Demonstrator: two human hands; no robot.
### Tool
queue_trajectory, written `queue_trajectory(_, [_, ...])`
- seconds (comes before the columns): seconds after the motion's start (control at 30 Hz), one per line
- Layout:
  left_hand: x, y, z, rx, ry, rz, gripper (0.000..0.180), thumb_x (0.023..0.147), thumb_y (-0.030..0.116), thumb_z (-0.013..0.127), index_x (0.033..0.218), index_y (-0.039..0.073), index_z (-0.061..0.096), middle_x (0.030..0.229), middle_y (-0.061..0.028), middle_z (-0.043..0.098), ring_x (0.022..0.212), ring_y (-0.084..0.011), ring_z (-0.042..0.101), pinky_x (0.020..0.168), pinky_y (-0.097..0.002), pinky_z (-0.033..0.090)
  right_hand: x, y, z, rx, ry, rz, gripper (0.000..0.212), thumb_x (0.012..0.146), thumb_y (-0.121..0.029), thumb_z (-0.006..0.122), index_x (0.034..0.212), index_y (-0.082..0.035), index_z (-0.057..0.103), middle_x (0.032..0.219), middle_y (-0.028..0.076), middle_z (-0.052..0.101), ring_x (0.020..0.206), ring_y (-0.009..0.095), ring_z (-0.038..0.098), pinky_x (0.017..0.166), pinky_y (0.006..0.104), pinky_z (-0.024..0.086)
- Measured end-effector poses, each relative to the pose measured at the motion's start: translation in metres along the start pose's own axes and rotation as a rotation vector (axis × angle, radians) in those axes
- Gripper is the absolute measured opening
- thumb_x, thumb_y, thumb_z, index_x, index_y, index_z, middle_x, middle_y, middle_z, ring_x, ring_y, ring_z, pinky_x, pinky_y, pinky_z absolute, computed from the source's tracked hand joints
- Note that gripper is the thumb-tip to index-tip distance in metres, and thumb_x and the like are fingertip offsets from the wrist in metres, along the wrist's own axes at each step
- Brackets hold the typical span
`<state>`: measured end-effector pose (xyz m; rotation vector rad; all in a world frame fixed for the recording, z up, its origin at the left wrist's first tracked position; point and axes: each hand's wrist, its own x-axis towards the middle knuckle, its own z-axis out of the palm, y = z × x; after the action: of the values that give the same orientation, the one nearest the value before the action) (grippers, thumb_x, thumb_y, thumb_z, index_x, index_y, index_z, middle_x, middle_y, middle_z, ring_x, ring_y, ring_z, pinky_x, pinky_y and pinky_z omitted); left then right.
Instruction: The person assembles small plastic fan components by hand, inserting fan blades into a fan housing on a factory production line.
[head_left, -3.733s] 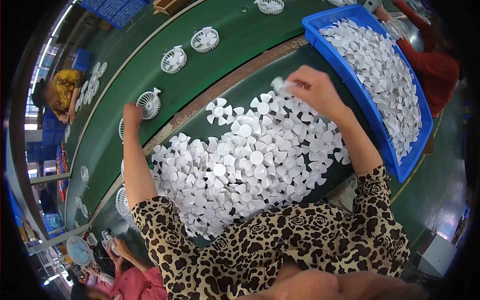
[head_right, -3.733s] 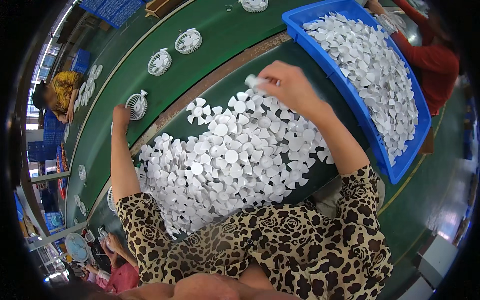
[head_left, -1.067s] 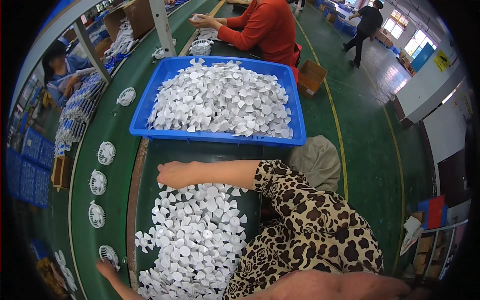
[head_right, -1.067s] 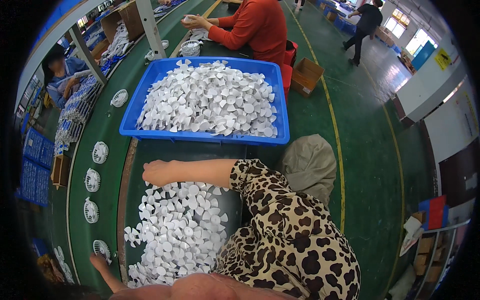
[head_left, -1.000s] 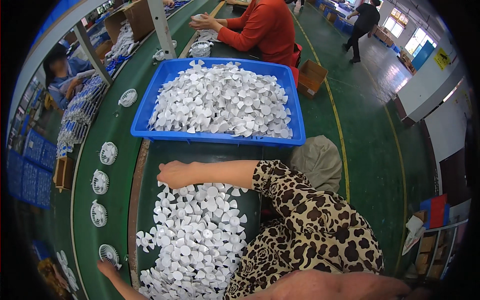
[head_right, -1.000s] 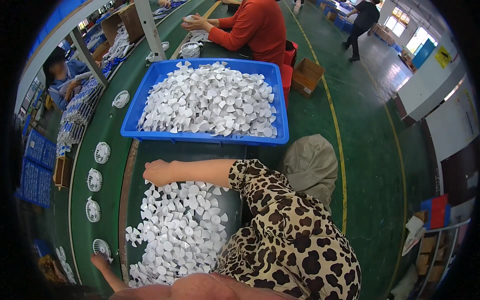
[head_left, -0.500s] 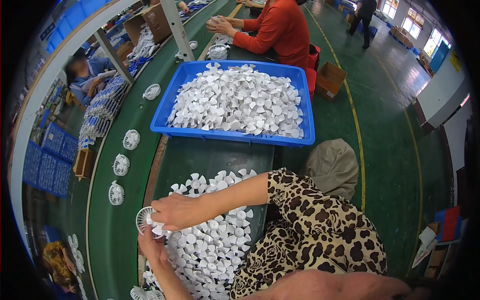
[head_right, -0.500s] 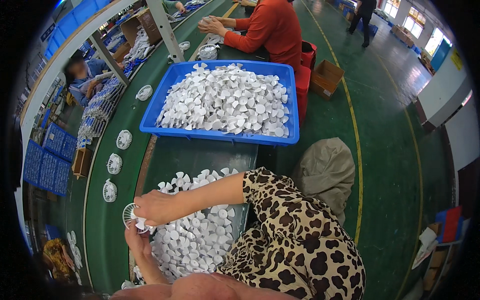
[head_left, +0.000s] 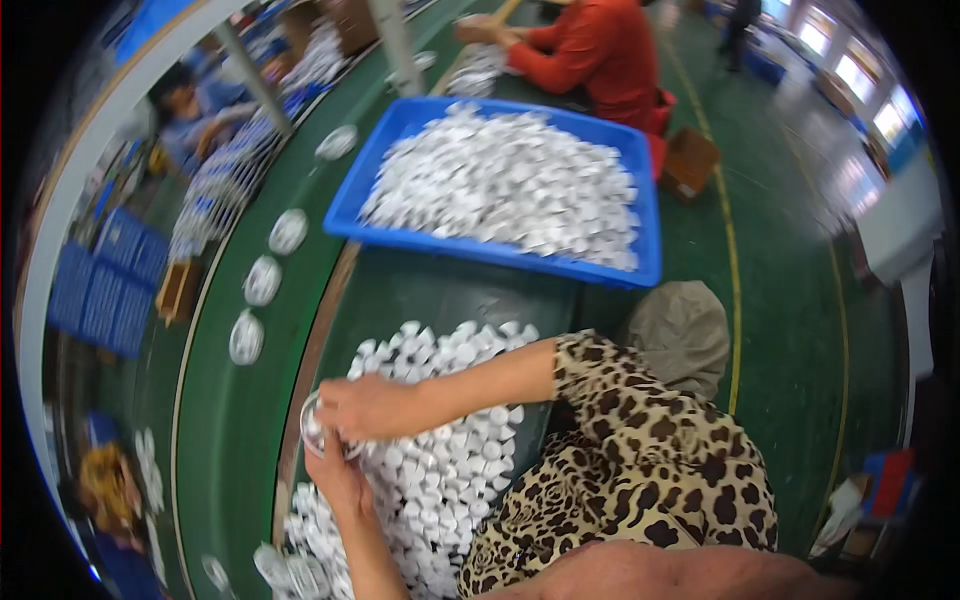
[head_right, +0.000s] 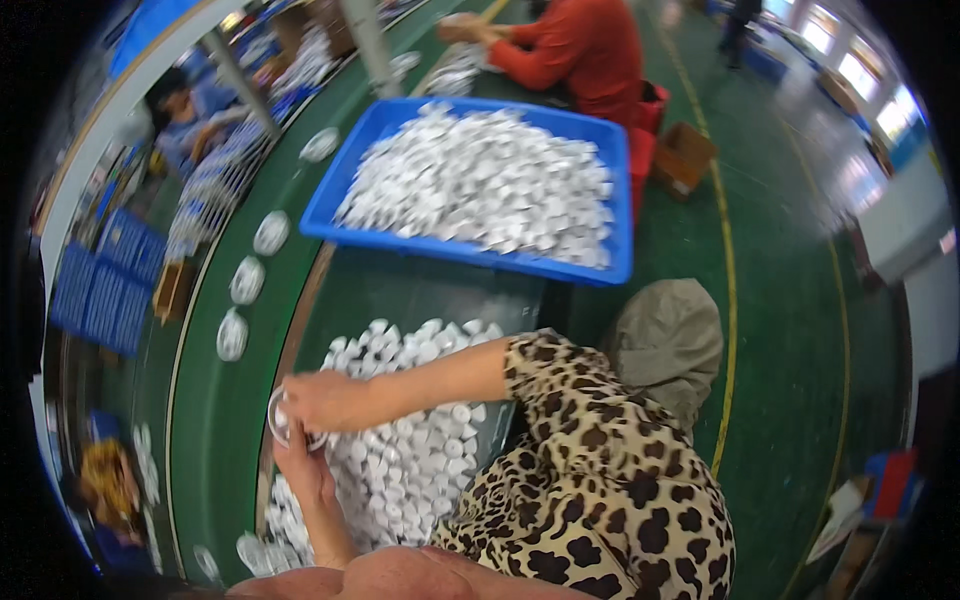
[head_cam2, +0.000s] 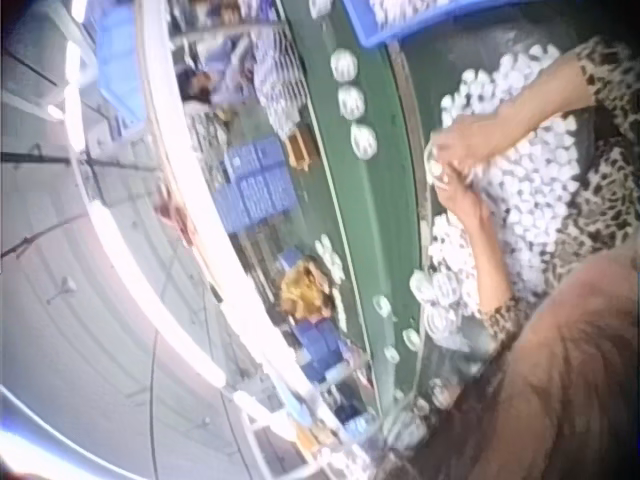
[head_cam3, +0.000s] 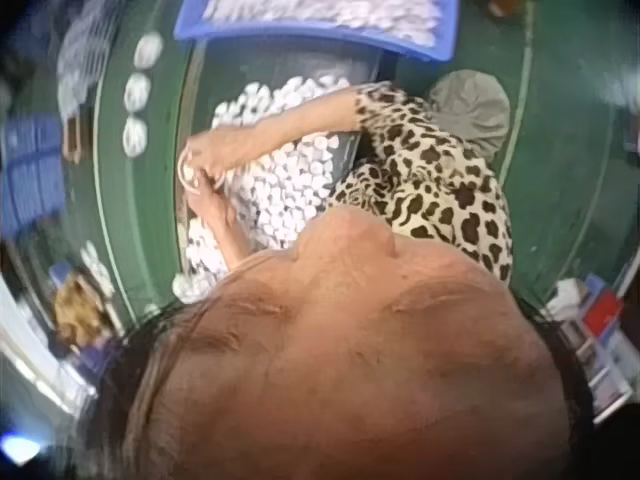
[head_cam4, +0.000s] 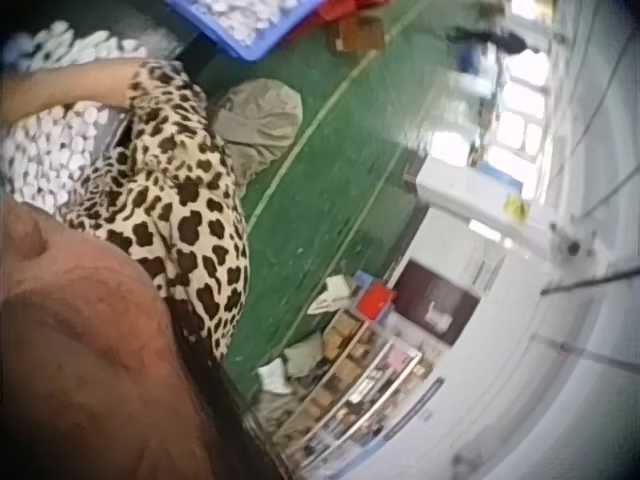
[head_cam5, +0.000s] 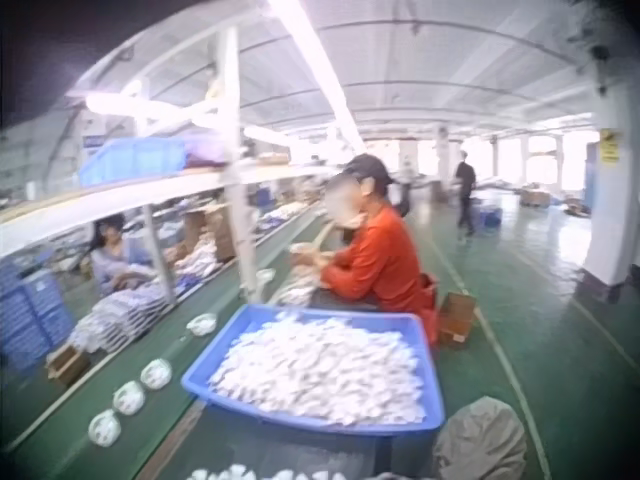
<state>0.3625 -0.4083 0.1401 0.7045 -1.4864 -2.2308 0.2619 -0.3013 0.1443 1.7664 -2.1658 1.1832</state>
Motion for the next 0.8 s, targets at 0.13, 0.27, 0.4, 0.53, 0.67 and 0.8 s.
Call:
queue_trajectory(0.13, [0.033, -0.024, -0.037, 0.339, 0.044, 0.099, 0.053, 0.087, 0.020, 0.063, 0.129, -0.004, 0.042, 0.120, -0.0135, 0.050, 0.104, -0.0180, 0.052, 0.086, -0.0297, 0.045, -0.004, 0.028, -0.003, -0.192, 0.292, -0.015, 0.035, 0.071, -0.020, 0.069, 0.098, -0.001, 0.060, 0.094, 0.014, 0.054, 0.092, 0.031, 0.054, 0.075, 0.0358, 0.048])
queue_trajectory(0.27, [0.021, -0.002, -0.015, 0.500, -0.178, 0.288, 0.034, 0.084, 0.021, 0.063, 0.106, -0.004, 0.056, 0.090, -0.0142, 0.065, 0.081, -0.0187, 0.060, 0.074, -0.0307, 0.047, -0.004, 0.024, -0.022, 0.423, -0.078, 0.518, 0.040, 0.070, -0.018, 0.077, 0.102, 0.000, 0.061, 0.087, 0.006, 0.062, 0.077, 0.011, 0.057, 0.067, 0.0266, 0.046])
queue_trajectory(0.4, [0.020, -0.006, -0.031, 0.515, -0.209, 0.269, 0.032, 0.083, 0.021, 0.062, 0.103, -0.004, 0.057, 0.087, -0.0112, 0.065, 0.078, -0.0138, 0.058, 0.071, -0.0290, 0.047, -0.002, 0.020, -0.002, 0.578, -0.213, 0.610, 0.027, 0.075, -0.016, 0.073, 0.092, 0.002, 0.063, 0.078, 0.003, 0.064, 0.071, 0.008, 0.056, 0.064, 0.0247, 0.046])
queue_trajectory(0.53, [0.050, -0.008, -0.029, 0.645, -0.195, 0.278, 0.030, 0.080, 0.022, 0.064, 0.093, -0.005, 0.059, 0.082, -0.0163, 0.064, 0.074, -0.0224, 0.061, 0.069, -0.0349, 0.047, 0.001, 0.045, 0.011, 0.635, -0.176, 0.628, 0.029, 0.078, -0.019, 0.070, 0.092, 0.005, 0.062, 0.080, 0.004, 0.064, 0.072, 0.007, 0.055, 0.064, 0.0254, 0.047])
queue_trajectory(0.67, [0.116, -0.007, -0.039, 0.453, 0.044, 0.001, 0.023, 0.081, 0.020, 0.066, 0.090, -0.001, 0.059, 0.076, -0.0099, 0.062, 0.065, -0.0164, 0.059, 0.055, -0.0325, 0.048, 0.026, 0.060, 0.002, 0.547, -0.149, 0.759, 0.035, 0.085, -0.024, 0.062, 0.108, 0.002, 0.060, 0.092, 0.004, 0.065, 0.075, 0.008, 0.058, 0.058, 0.0213, 0.042])
queue_trajectory(0.8, [0.192, 0.012, -0.106, -0.053, 0.158, -0.097, 0.023, 0.089, 0.019, 0.058, 0.097, -0.003, 0.056, 0.090, -0.0125, 0.062, 0.076, -0.0217, 0.063, 0.068, -0.0326, 0.057, 0.025, 0.072, -0.021, 0.508, -0.071, 0.743, 0.032, 0.084, -0.018, 0.064, 0.109, 0.002, 0.060, 0.094, 0.005, 0.066, 0.077, 0.008, 0.058, 0.065, 0.0226, 0.044])
